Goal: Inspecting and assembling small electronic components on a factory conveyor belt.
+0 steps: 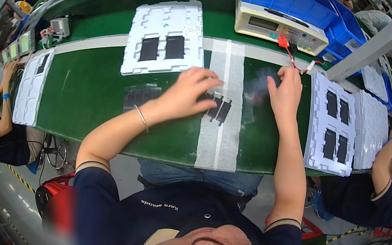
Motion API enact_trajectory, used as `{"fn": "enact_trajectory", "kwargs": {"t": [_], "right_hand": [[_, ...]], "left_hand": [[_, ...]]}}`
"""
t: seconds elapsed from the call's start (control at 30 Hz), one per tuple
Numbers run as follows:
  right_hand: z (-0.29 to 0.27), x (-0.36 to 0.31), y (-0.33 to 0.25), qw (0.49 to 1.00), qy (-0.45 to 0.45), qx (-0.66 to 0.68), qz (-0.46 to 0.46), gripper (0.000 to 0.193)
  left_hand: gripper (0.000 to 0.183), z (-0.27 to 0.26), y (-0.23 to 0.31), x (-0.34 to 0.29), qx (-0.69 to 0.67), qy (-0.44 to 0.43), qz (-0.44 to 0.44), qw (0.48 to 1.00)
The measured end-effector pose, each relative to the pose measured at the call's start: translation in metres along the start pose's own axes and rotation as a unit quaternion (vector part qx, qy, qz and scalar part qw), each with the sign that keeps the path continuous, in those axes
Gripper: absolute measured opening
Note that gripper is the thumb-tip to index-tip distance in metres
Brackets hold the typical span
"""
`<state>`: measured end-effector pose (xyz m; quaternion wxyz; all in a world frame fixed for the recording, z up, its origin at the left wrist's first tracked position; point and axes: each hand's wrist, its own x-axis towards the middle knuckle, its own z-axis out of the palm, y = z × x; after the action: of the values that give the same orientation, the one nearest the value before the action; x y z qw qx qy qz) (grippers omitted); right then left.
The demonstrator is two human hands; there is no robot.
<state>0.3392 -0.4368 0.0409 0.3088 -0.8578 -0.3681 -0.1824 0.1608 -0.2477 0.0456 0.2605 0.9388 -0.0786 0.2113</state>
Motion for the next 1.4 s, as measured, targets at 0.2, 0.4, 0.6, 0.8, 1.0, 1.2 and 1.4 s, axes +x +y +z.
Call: {"fn": "enact_trajectory", "kwargs": {"t": [0.2, 0.4, 0.6, 0.8, 1.0, 1.2, 1.4], "right_hand": [[-0.01, -0.036, -0.028, 0.973, -0.183, 0.032, -0.138, 0.049], [0.002, -0.035, 0.0, 0.967, -0.135, -0.156, -0.148, 0.055], [0.0, -0.032, 0.003, 0.986, -0.111, -0.037, -0.121, 0.062], [0.003, -0.025, 0.013, 0.97, -0.061, -0.22, -0.083, 0.063], [-0.007, -0.028, 0.02, 0.985, -0.137, -0.012, -0.105, 0.074], [-0.019, -0.032, 0.017, 0.961, -0.261, -0.053, -0.067, 0.092], [-0.005, -0.022, 0.044, 0.99, -0.116, -0.082, -0.021, 0.072]], "left_hand": [[0.013, -0.062, -0.117, -0.022, 0.091, 0.194, -0.199, 0.956], [0.016, -0.067, -0.15, -0.037, 0.146, 0.189, -0.23, 0.943], [0.018, -0.064, -0.166, -0.025, 0.228, 0.136, -0.269, 0.926], [0.018, -0.06, -0.173, -0.018, 0.318, 0.129, -0.253, 0.904], [0.018, -0.065, -0.161, -0.031, -0.033, 0.223, -0.326, 0.918], [0.018, -0.078, -0.155, -0.032, -0.219, 0.235, -0.288, 0.902], [0.017, -0.083, -0.138, -0.025, -0.227, 0.304, -0.276, 0.883]]}}
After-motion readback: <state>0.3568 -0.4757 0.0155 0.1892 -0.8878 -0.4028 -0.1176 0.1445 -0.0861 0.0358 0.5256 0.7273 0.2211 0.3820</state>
